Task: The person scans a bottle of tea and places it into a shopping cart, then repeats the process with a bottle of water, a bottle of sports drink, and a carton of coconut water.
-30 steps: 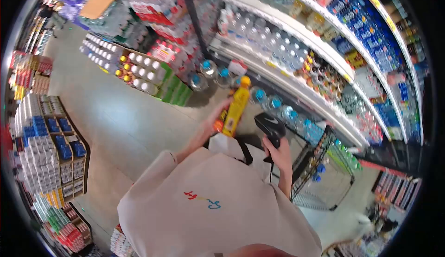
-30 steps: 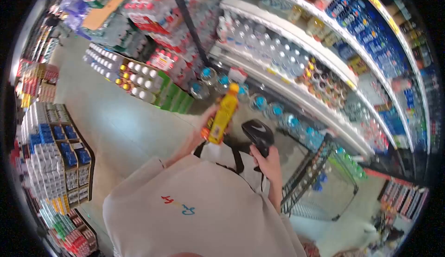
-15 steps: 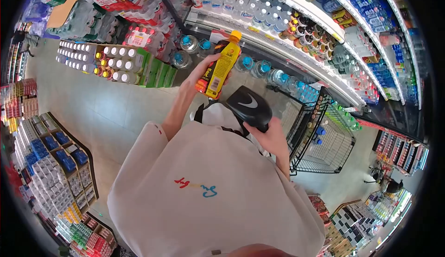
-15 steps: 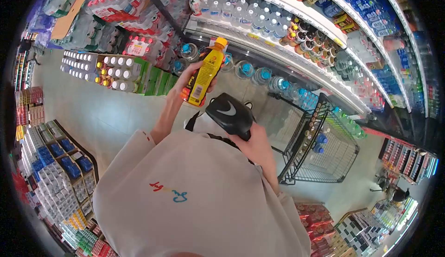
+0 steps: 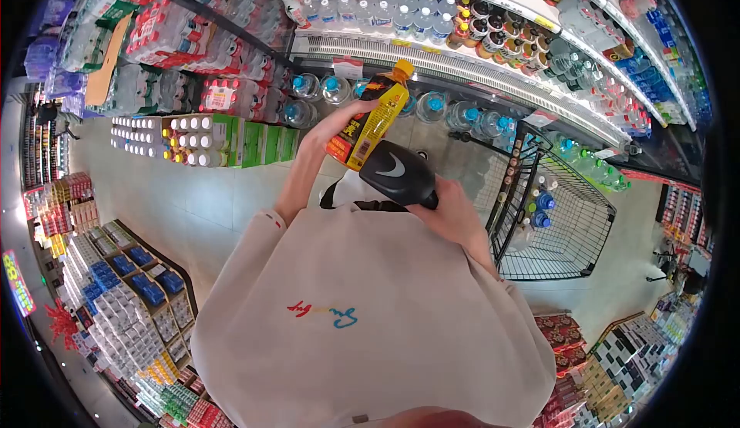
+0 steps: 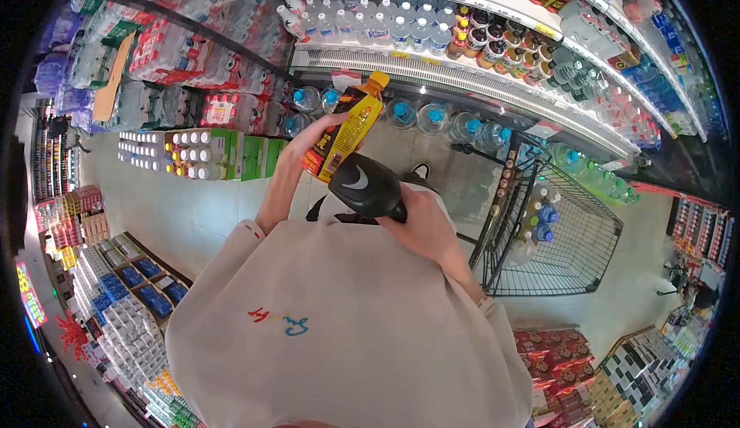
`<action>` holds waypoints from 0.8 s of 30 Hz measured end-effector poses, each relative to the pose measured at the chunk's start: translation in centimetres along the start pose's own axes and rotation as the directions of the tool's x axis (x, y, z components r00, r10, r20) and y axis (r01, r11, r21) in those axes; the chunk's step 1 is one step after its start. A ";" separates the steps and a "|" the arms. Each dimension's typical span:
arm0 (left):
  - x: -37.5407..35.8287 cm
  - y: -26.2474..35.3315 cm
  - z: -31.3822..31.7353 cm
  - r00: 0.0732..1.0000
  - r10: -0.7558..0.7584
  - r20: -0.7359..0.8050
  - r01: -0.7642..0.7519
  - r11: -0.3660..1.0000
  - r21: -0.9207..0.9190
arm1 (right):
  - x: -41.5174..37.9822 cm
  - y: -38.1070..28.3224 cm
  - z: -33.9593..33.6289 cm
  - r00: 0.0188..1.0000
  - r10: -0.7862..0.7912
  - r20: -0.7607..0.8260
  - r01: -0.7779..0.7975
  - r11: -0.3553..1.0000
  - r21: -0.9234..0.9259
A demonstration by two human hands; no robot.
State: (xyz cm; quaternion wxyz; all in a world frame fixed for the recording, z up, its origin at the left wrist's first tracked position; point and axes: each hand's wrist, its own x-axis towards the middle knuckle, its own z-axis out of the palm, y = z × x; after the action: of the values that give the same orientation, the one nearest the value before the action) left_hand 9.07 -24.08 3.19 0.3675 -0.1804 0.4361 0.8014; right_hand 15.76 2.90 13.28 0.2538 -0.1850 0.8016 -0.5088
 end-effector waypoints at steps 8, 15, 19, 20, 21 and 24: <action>3.0 -0.4 4.7 0.997 -0.003 -0.076 0.011 0.994 0.108 | -0.9 4.5 -4.3 0.996 -0.089 0.026 0.088 0.995 0.047; 3.5 -1.2 6.7 0.993 -0.046 -0.108 0.060 0.990 0.130 | -1.3 5.8 -6.5 0.994 -0.079 0.076 0.072 0.993 0.091; 3.3 -0.3 7.5 0.989 -0.058 -0.139 0.083 0.981 0.176 | -0.9 6.0 -7.1 0.991 -0.116 0.070 0.105 0.984 0.143; 3.2 -0.2 7.5 0.985 -0.075 -0.156 0.097 0.985 0.142 | -0.8 6.3 -7.0 0.993 -0.091 0.075 0.080 0.987 0.136; 3.3 0.0 7.4 0.985 -0.079 -0.155 0.102 0.984 0.149 | -0.7 6.5 -7.0 0.995 -0.065 0.079 0.055 0.991 0.126; 4.0 -0.1 6.5 0.982 -0.062 -0.178 0.083 0.990 0.114 | -0.6 6.6 -6.9 0.994 -0.083 0.064 0.076 0.992 0.102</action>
State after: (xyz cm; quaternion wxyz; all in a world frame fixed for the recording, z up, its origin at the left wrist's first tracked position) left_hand 6.67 -16.93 4.24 0.3673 -0.2427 0.5074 0.7407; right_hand 11.89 10.96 9.87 0.2694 -0.2212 0.7580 -0.5513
